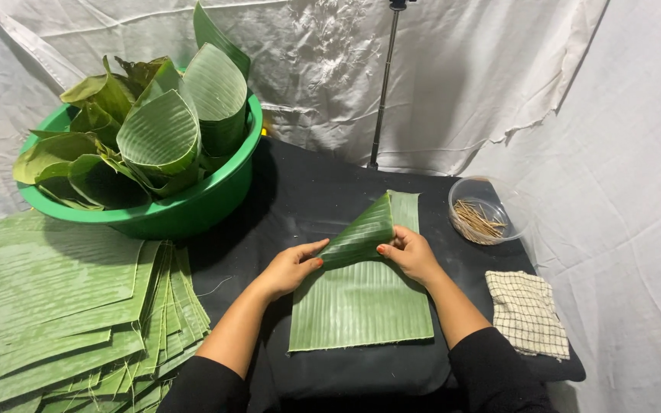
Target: Folding banana leaves into cones and securing them with wooden pins
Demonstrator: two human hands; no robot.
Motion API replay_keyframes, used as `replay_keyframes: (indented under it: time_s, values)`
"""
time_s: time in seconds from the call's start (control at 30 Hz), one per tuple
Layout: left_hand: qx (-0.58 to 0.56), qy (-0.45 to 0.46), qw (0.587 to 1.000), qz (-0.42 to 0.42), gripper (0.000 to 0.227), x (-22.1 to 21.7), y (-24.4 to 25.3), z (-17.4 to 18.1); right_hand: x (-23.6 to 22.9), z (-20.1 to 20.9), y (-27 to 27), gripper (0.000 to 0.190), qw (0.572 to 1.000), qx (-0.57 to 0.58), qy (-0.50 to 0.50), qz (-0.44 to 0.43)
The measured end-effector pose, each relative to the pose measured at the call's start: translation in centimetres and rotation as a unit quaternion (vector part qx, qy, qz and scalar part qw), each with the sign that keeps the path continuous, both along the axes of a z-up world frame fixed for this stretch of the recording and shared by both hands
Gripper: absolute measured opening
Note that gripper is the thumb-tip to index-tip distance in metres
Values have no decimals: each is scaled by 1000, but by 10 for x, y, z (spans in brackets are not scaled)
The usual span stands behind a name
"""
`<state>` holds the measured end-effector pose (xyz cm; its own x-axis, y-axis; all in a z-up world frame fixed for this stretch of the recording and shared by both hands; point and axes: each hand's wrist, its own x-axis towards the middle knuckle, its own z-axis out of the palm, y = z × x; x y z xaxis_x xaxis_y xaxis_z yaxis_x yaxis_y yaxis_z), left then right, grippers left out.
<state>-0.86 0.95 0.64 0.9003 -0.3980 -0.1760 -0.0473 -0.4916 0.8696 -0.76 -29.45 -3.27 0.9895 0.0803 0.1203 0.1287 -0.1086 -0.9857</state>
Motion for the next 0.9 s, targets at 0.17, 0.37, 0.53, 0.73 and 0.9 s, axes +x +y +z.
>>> replay_keyframes:
  time_s: [0.17, 0.37, 0.53, 0.73, 0.9]
  values:
    - [1, 0, 1000, 12, 57, 1, -3, -4, 2, -8, -5, 52, 998, -60, -22, 9]
    - [-35, 20, 999, 32, 65, -2, -2, -4, -8, 9, 9, 103, 997, -49, -64, 14]
    - [-38, 25, 998, 33, 62, -5, -2, 6, -5, 1, 10, 72, 996, 42, -40, 72]
    - [-24, 17, 999, 33, 61, 0, 0, -3, -2, -3, 1, 32, 990, -108, -76, 50]
    - [52, -8, 995, 89, 50, 19, 14, -31, 16, -32, -19, 24, 982, -143, -124, 31]
